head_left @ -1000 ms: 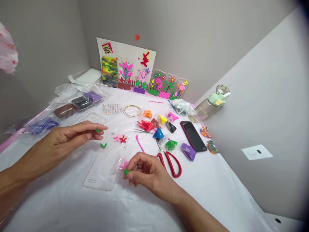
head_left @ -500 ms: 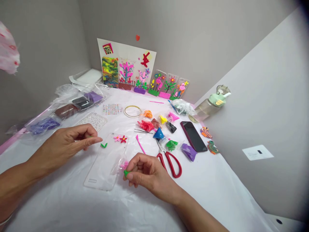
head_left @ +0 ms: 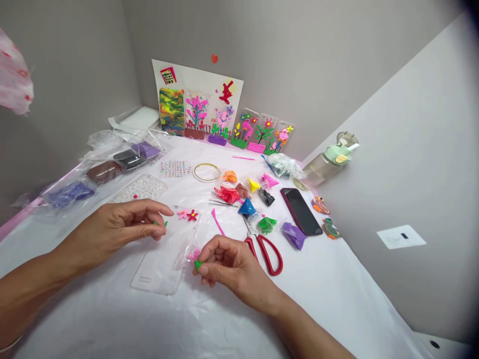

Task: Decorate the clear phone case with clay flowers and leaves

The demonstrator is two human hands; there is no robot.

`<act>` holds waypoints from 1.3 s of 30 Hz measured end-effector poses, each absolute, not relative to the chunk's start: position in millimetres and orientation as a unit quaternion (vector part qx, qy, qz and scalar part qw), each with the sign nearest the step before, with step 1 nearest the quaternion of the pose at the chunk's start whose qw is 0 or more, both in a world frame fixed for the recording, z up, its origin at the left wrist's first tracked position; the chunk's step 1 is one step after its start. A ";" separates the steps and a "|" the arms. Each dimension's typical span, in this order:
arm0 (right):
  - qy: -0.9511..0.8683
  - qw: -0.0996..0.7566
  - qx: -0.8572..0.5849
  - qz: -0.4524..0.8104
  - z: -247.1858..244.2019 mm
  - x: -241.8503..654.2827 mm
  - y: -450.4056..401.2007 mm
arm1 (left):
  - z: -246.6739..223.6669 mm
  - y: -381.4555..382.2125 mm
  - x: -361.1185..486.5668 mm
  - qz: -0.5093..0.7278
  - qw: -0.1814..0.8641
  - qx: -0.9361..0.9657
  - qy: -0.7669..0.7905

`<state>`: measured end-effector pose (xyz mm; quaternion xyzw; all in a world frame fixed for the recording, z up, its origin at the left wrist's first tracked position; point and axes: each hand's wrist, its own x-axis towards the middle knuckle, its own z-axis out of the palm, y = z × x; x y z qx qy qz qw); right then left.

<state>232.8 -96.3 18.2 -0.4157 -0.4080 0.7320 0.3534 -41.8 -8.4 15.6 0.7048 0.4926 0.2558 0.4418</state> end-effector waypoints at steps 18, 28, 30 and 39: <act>-0.403 0.356 -0.413 0.735 17.0 233.0 -95.2 | 12.8 -4.6 -47.4 0.220 0.429 0.714 0.508; -0.402 0.356 -0.414 0.735 16.0 233.1 -96.2 | 17.9 -3.2 -46.5 0.201 0.407 0.728 0.514; -0.401 0.354 -0.417 0.734 16.4 233.1 -96.5 | 17.0 -2.0 -48.5 0.213 0.421 0.710 0.523; -0.399 0.356 -0.414 0.736 17.1 232.6 -96.0 | 16.8 -2.1 -45.8 0.226 0.434 0.682 0.544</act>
